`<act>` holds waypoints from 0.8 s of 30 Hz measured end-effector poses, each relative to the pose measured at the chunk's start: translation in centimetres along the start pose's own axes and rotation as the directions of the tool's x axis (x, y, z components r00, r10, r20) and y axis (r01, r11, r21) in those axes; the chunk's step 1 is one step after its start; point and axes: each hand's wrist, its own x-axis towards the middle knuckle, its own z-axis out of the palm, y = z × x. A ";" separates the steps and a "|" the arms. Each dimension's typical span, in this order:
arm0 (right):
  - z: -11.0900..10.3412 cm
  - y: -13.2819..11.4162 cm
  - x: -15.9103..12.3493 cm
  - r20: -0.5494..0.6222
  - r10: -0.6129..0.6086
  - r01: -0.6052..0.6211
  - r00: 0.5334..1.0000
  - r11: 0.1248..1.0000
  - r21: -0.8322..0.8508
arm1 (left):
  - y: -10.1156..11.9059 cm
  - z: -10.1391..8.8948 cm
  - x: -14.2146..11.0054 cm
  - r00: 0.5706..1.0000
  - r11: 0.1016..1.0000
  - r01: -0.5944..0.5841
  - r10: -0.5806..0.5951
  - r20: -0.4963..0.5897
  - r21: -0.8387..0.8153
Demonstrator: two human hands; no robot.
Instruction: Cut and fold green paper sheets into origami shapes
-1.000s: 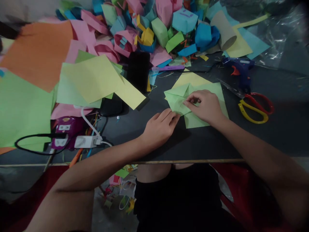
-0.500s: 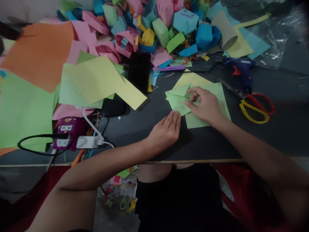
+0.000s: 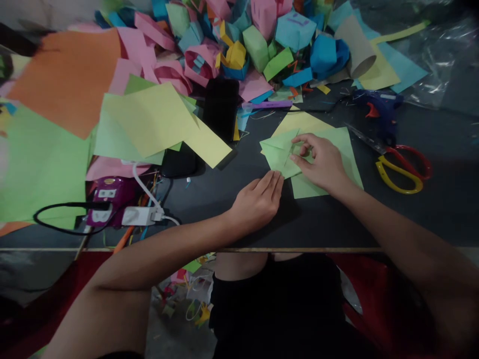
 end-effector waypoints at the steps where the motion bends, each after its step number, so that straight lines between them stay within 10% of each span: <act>1: 0.1 0.0 0.0 -0.004 0.006 -0.006 1.000 1.000 0.009 | 0.0 0.0 0.0 1.000 1.000 0.000 0.000 0.009 0.008; 10: 0.6 0.3 0.0 -0.028 -0.012 0.012 1.000 1.000 0.018 | 1.0 -0.8 0.1 0.982 0.998 0.061 -0.065 0.176 0.027; 24: 0.6 0.9 0.3 -0.007 -0.025 0.025 1.000 1.000 -0.018 | 0.9 -0.2 -0.2 0.981 0.984 0.135 -0.116 0.154 -0.114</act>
